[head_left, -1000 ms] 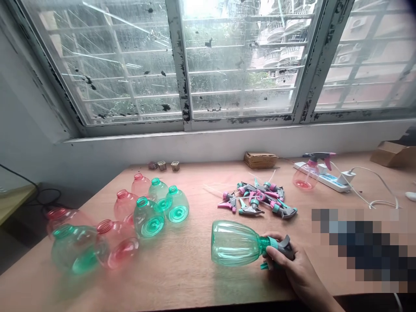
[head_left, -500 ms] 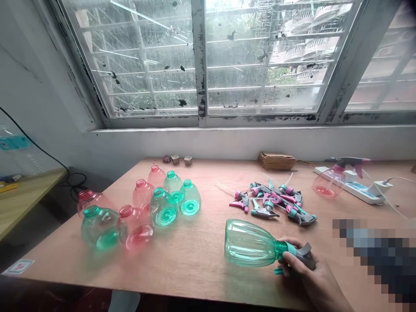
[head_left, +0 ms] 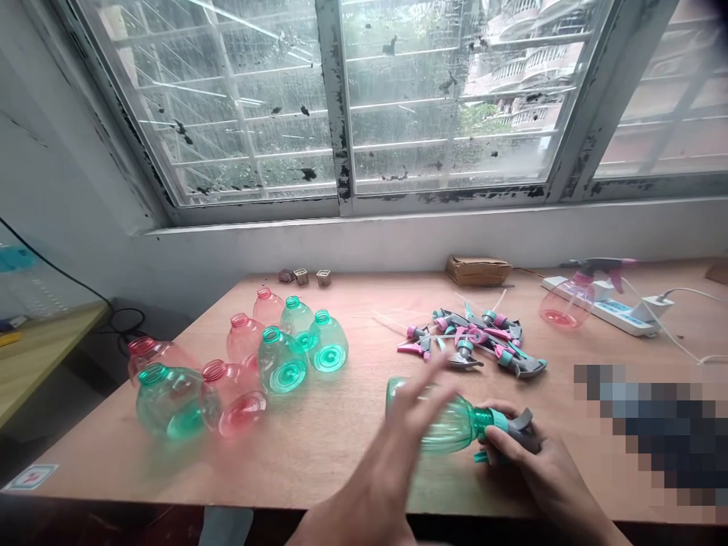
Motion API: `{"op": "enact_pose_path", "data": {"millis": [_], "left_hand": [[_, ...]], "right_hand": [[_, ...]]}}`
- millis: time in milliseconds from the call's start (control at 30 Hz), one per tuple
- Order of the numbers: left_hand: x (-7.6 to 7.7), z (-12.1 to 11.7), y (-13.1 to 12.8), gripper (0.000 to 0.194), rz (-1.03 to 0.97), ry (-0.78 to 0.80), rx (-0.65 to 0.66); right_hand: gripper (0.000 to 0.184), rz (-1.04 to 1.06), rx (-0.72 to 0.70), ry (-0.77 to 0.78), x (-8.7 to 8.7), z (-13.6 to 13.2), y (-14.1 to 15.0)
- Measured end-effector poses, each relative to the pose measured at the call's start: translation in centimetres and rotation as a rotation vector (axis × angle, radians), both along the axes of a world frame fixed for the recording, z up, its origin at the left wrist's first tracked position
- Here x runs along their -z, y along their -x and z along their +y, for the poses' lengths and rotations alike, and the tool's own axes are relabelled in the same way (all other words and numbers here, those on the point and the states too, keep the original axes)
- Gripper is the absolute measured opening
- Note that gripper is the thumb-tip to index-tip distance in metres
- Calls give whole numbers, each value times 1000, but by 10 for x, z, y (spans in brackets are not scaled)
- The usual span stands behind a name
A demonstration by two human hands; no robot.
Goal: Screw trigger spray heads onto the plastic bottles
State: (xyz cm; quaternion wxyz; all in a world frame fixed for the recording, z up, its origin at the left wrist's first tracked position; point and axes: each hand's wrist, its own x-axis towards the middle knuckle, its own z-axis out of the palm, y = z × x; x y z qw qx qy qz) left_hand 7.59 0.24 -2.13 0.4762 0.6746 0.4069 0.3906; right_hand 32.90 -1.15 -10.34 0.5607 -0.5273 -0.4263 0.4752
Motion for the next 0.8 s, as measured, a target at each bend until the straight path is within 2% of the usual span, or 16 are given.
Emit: {"op": "enact_pose_path", "data": {"millis": [67, 100, 167, 200, 267, 333, 433, 567, 633, 733, 800], "left_hand": [[7, 2, 3, 98, 29, -78, -91], [13, 4, 5, 103, 53, -81, -123], [24, 8, 10, 96, 104, 4, -110], [28, 10, 12, 89, 131, 37, -53], [34, 14, 13, 84, 147, 27, -17], [36, 16, 12, 84, 80, 30, -16], [40, 17, 12, 87, -90, 116, 32], [44, 13, 16, 84, -126, 127, 58], [44, 10, 18, 91, -111, 135, 70], [40, 7, 19, 115, -84, 163, 82], [39, 7, 19, 115, -70, 183, 75]], "right_hand": [[45, 28, -36, -1, -4, -1, 0], [45, 46, -59, 3, -5, -1, 0], [43, 73, -90, 12, -8, -2, 0], [42, 76, -93, 12, -10, -2, 0], [41, 60, -79, 1, -13, -3, 2], [41, 46, -58, -17, -16, -3, 4], [44, 79, -38, -11, -19, -2, 7], [46, 107, -62, -2, -18, -1, 9], [44, 96, -79, 8, -17, 0, 9], [43, 78, -112, 8, -17, 0, 8], [44, 65, -127, 1, -18, 0, 8]]}}
